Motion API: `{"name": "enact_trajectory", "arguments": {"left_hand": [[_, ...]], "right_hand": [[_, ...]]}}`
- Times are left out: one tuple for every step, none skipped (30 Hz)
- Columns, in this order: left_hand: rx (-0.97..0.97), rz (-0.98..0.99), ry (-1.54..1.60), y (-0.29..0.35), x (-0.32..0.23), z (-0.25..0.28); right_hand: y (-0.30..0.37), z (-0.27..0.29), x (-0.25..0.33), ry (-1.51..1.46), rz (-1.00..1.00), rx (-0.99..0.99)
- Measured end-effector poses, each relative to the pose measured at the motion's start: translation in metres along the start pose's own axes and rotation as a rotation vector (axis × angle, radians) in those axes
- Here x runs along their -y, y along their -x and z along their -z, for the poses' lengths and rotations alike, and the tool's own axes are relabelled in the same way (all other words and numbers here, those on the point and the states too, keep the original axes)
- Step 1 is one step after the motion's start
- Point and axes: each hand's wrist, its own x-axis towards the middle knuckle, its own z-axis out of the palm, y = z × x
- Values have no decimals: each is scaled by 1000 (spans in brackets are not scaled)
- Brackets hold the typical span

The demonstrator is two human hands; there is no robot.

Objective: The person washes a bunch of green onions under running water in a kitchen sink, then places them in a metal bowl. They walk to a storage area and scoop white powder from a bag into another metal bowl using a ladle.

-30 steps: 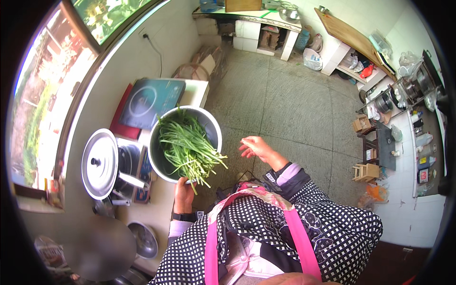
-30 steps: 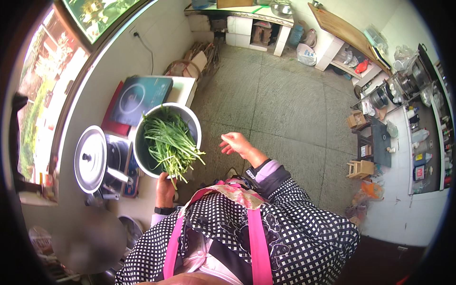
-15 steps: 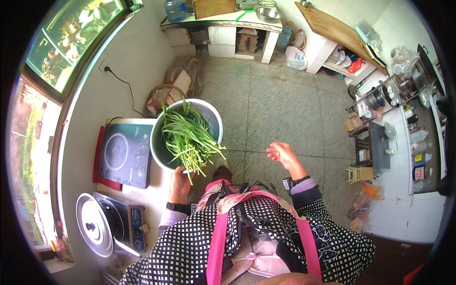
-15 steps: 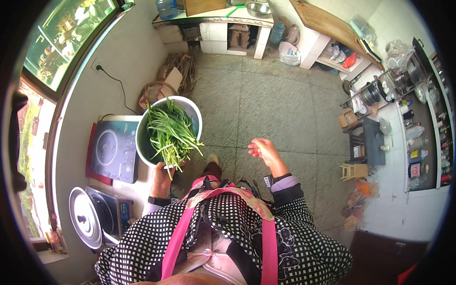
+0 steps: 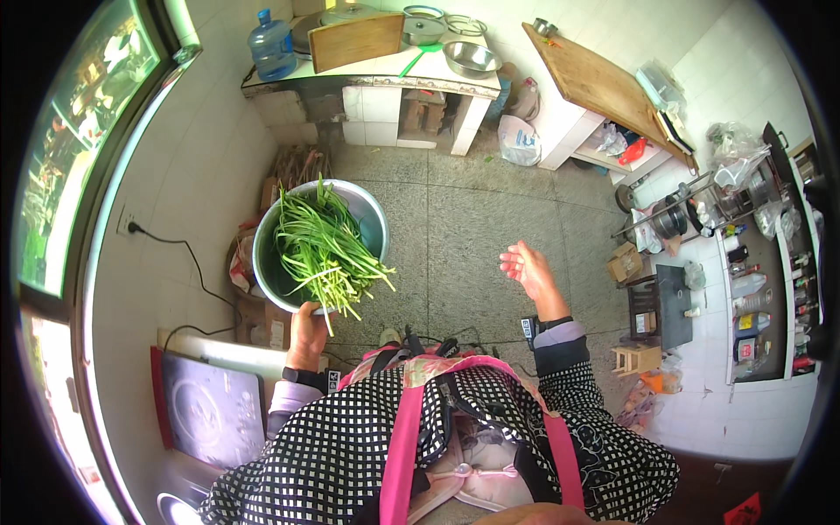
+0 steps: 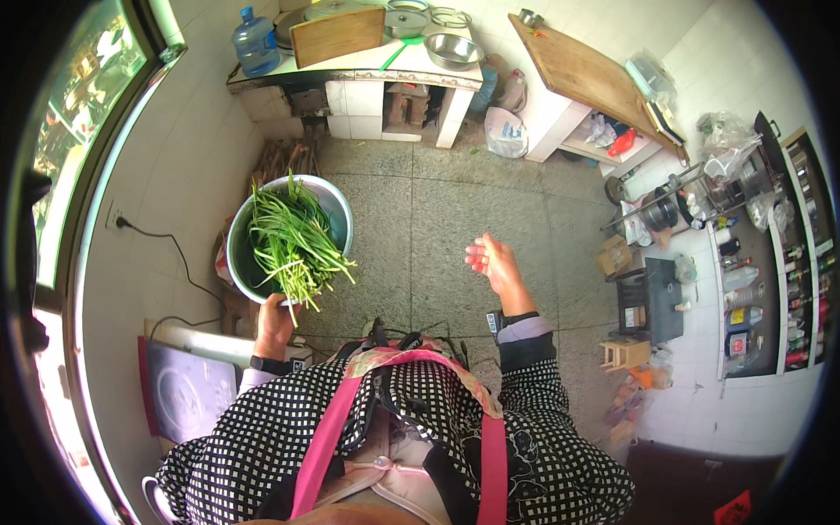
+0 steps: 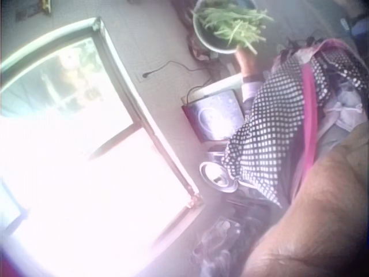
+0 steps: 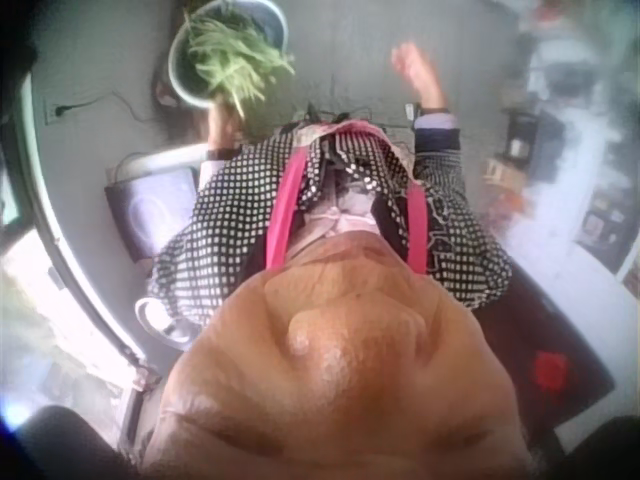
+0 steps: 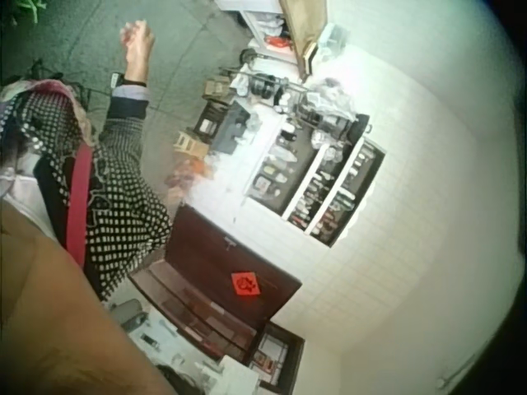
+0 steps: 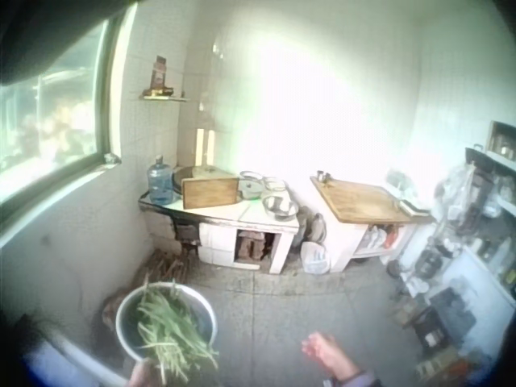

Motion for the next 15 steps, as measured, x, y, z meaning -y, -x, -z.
{"name": "enact_trajectory", "arguments": {"left_hand": [[-33,16,1,-2,-4,1],[15,24,34,-5,-4,0],[62,-37,28,-8,-8,1],[144,-63,50,-10,-5,3],[87,-47,17,-14,-6,6],[9,-43,14,-16,-6,8],[7,-28,36,-17,-6,11],[-50,-6,49,-18,-7,12],[-35,-43,55,-13,-7,14],[-19,-29,61,-11,-10,14],[-115,-58,53,-3,-10,14],[-49,-105,58,7,-11,15],[-135,-95,65,19,-12,18],[-217,-156,60,31,-10,21],[-197,-161,109,37,-9,26]], "right_hand": [[-3,-3,-2,-17,16,7],[-8,-2,0,-21,6,18],[-16,-4,2,-38,13,40],[-22,-2,5,-42,-13,38],[-32,-2,8,-40,-14,37],[-42,-2,11,-39,-49,10],[-54,-1,16,-39,-33,2],[-69,-2,21,-67,-2,18],[-86,-3,26,-93,6,7],[-104,-4,33,-98,58,-38],[-124,-7,38,-162,55,-16],[-143,-9,42,-272,17,6],[-162,-14,44,-369,8,11],[-181,-18,47,-477,-75,24],[-207,-29,52,-498,17,98]]}}
